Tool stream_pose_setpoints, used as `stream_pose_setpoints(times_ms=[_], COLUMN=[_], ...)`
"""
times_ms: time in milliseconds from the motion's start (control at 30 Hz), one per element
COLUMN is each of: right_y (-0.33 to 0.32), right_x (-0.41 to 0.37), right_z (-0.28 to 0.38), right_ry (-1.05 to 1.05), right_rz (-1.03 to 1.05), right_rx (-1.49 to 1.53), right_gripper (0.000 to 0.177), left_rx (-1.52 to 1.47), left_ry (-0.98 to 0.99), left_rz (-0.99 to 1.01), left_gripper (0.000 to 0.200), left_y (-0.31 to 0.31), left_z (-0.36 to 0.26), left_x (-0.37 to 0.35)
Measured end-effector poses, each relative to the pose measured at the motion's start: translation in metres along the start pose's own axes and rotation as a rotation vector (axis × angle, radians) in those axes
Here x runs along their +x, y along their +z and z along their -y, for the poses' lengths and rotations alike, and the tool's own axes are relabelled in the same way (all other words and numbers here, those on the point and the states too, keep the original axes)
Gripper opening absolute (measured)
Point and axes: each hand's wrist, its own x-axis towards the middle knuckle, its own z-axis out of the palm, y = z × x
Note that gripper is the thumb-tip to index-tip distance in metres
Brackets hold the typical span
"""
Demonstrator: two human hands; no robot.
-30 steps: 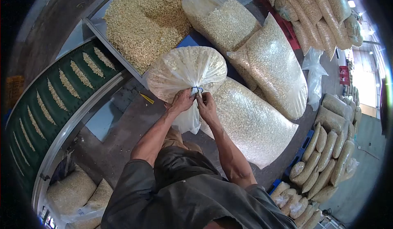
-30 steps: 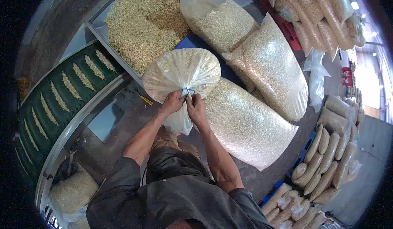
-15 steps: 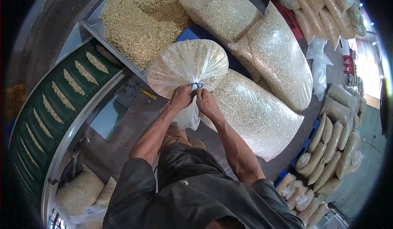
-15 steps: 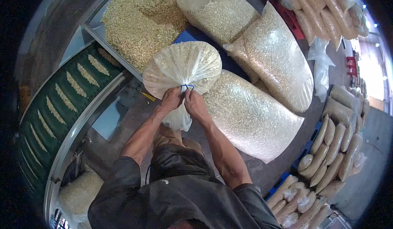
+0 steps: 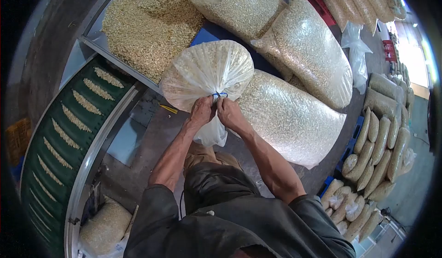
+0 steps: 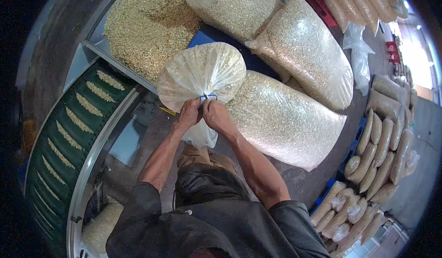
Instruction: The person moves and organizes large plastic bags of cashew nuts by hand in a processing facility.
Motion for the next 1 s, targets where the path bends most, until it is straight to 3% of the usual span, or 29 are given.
stream_pose_setpoints(times_ms=[167, 267, 400, 467, 500, 567, 600, 633, 700, 733, 900, 967, 1000], right_y=[0.002, 0.005, -0.001, -0.017, -0.027, -0.043, -0.044, -0.038, -0.027, -0.03, -0.037, -0.048, -0.049], right_x=[0.007, 0.017, 0.005, -0.007, -0.012, -0.017, -0.018, -0.019, -0.022, -0.022, -0.036, -0.036, -0.037], right_z=[-0.001, -0.006, -0.012, -0.003, -0.004, -0.006, 0.002, 0.003, 0.003, 0.003, -0.003, -0.001, -0.003], right_ry=[-0.026, 0.145, 0.122, 0.679, 0.688, 0.779, 0.749, 0.751, 0.549, 0.562, 0.581, 0.642, 0.64], right_rz=[-0.043, 0.043, -0.02, -0.165, -0.166, -0.174, -0.255, -0.262, -0.299, -0.18, -0.119, -0.021, -0.019], right_rx=[0.047, 0.223, 0.328, 0.871, 0.87, 0.837, 0.754, 0.757, 0.622, 0.609, 0.628, 0.55, 0.547], right_gripper=[0.017, 0.019, 0.025, 0.037, 0.037, 0.049, 0.055, 0.055, 0.067, 0.069, 0.062, 0.059, 0.059], left_rx=[0.046, 0.013, 0.015, -0.186, -0.19, -0.746, -1.142, -1.139, -1.723, -1.686, -1.706, -1.353, -1.356], left_ry=[0.026, 0.014, -0.047, -0.318, -0.318, -0.389, -0.515, -0.512, -0.597, -0.634, -0.664, -0.675, -0.674], left_rz=[-0.027, -0.008, -0.009, 0.061, 0.07, -0.029, -0.036, -0.03, -0.218, -0.219, -0.237, -0.352, -0.355], left_gripper=[0.01, 0.011, 0.019, 0.03, 0.03, 0.04, 0.043, 0.043, 0.047, 0.045, 0.04, 0.035, 0.035], left_y=[-0.004, -0.008, -0.01, -0.013, -0.01, 0.002, 0.012, 0.016, 0.023, 0.025, 0.031, 0.026, 0.022], left_z=[0.0, -0.002, -0.015, -0.026, -0.027, -0.022, -0.018, -0.021, -0.028, -0.025, -0.025, -0.024, -0.022], left_x=[0.003, 0.008, 0.012, 0.011, 0.009, 0.006, 0.007, 0.009, 0.011, 0.013, 0.004, -0.002, -0.006])
